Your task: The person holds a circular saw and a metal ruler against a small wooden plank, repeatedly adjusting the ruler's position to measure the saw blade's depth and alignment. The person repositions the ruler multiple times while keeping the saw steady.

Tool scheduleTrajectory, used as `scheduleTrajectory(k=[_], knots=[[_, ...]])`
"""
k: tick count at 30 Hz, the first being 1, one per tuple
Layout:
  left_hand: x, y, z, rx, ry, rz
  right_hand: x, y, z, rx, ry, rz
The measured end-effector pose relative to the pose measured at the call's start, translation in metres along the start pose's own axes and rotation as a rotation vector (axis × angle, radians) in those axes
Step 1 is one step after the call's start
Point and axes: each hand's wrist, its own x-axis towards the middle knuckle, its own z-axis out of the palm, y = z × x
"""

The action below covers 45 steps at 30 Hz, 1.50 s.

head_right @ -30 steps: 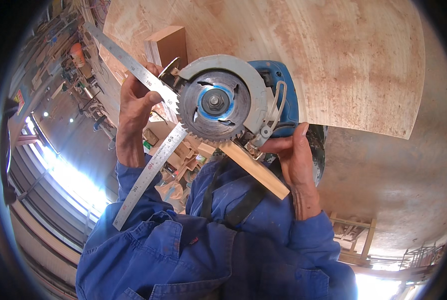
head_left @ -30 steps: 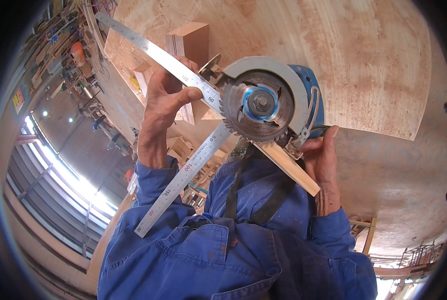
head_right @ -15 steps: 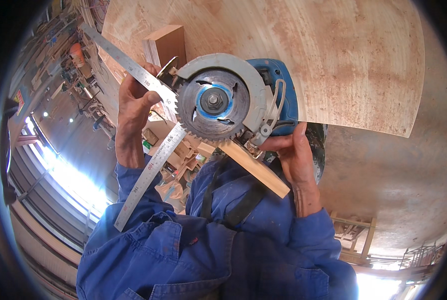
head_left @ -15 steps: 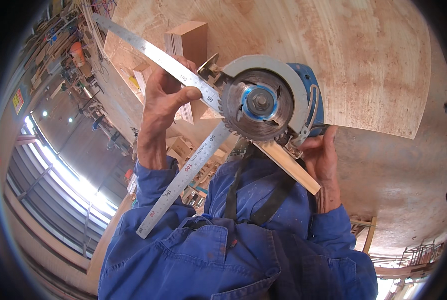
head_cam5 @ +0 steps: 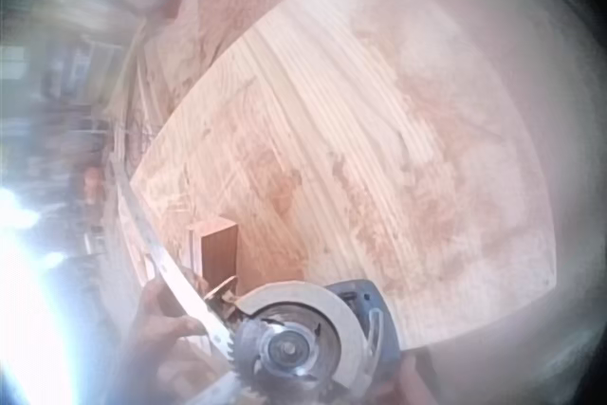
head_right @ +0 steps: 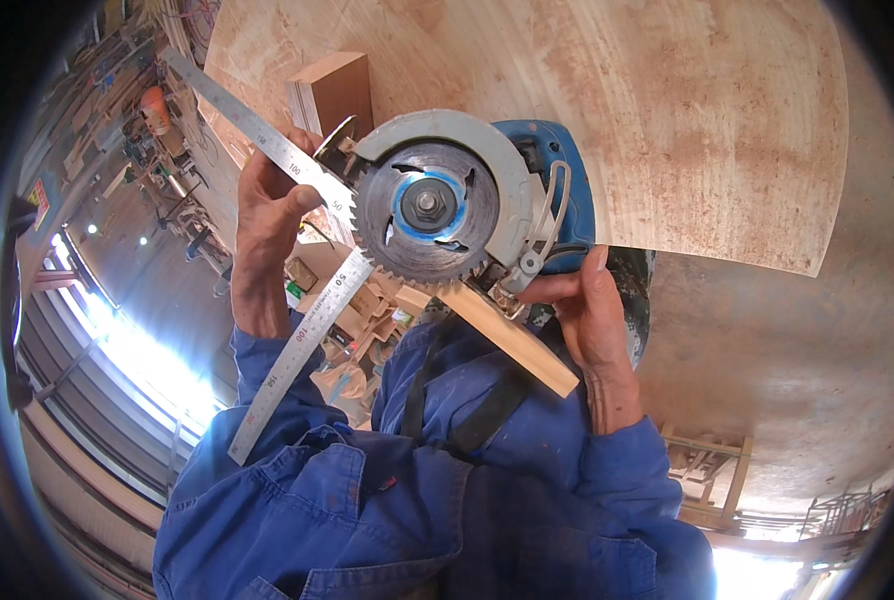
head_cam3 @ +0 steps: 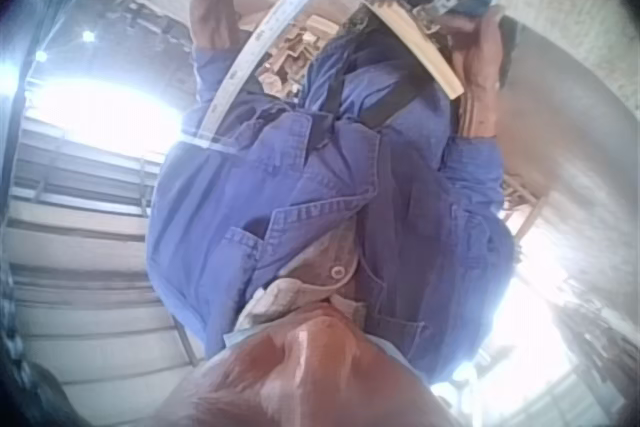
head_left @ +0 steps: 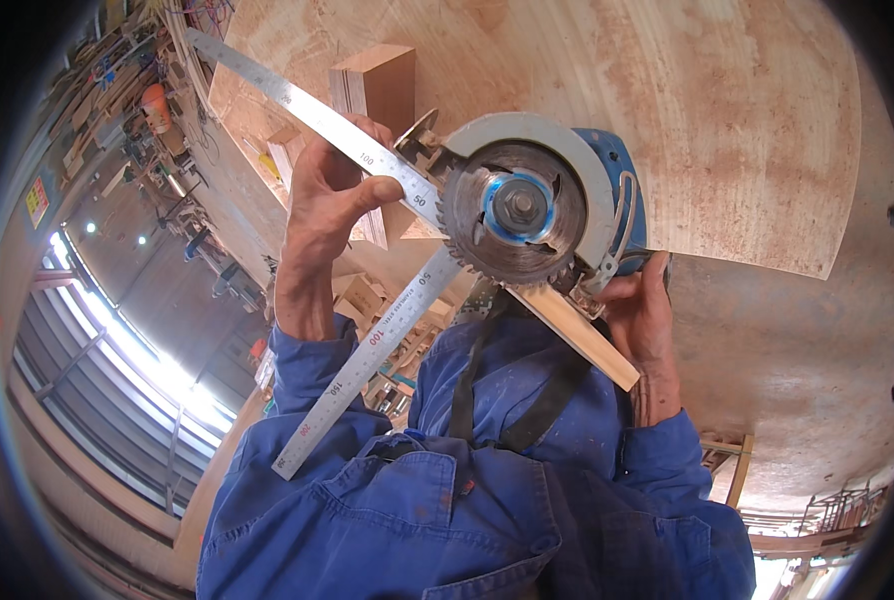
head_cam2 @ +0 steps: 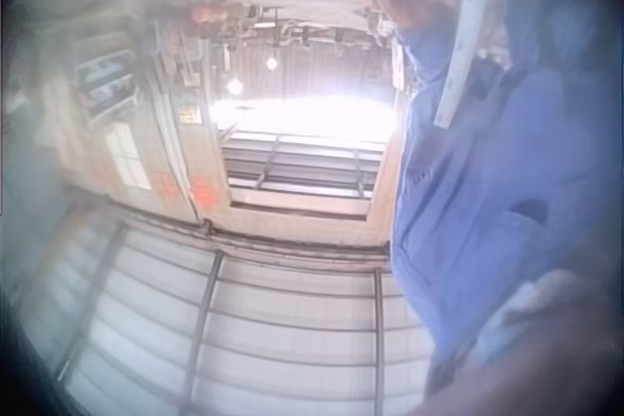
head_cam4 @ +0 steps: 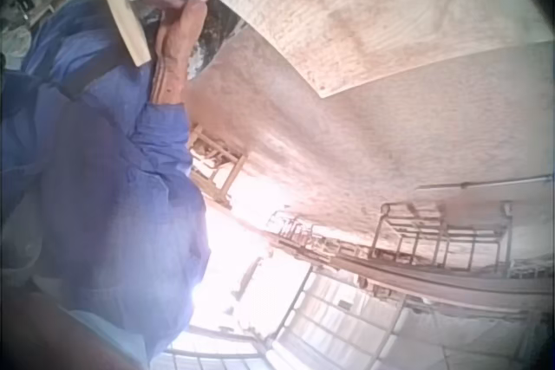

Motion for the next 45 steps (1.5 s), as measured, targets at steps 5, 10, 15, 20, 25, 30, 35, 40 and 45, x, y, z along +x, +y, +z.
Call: scheduleTrajectory(k=[5, 10, 15, 20, 25, 30, 35, 40, 45], knots=[[0.0, 0.002, 0.001, -0.021, 0.006, -0.009, 0.001, 0.0, 0.0, -0.024, 0.003, -0.003], [0.0, 0.001, -0.001, 0.005, 0.0, -0.001, 0.0, -0.001, 0.003, -0.052, 0.017, 0.004], [-0.001, 0.0, 0.0, 0.005, 0.001, -0.012, 0.0, -0.004, 0.006, -0.104, 0.041, 0.047], [0.0, 0.001, 0.0, 0.01, 0.006, -0.004, -0.001, -0.012, 0.014, -0.199, 0.086, 0.11], [-0.001, -0.002, -0.002, 0.004, 0.012, -0.017, -0.004, -0.024, 0.023, -0.265, 0.127, 0.195], [0.0, -0.002, -0.002, 0.006, -0.002, -0.002, -0.004, -0.026, 0.026, -0.247, 0.163, 0.237], [-0.002, -0.001, 0.0, 0.008, 0.004, -0.006, -0.004, -0.026, 0.022, -0.236, 0.138, 0.246], [-0.005, 0.002, 0.001, 0.011, 0.004, -0.026, -0.003, -0.024, 0.018, -0.232, 0.136, 0.229], [-0.006, 0.0, 0.001, 0.023, 0.016, 0.012, -0.004, -0.023, 0.022, -0.226, 0.136, 0.22]])
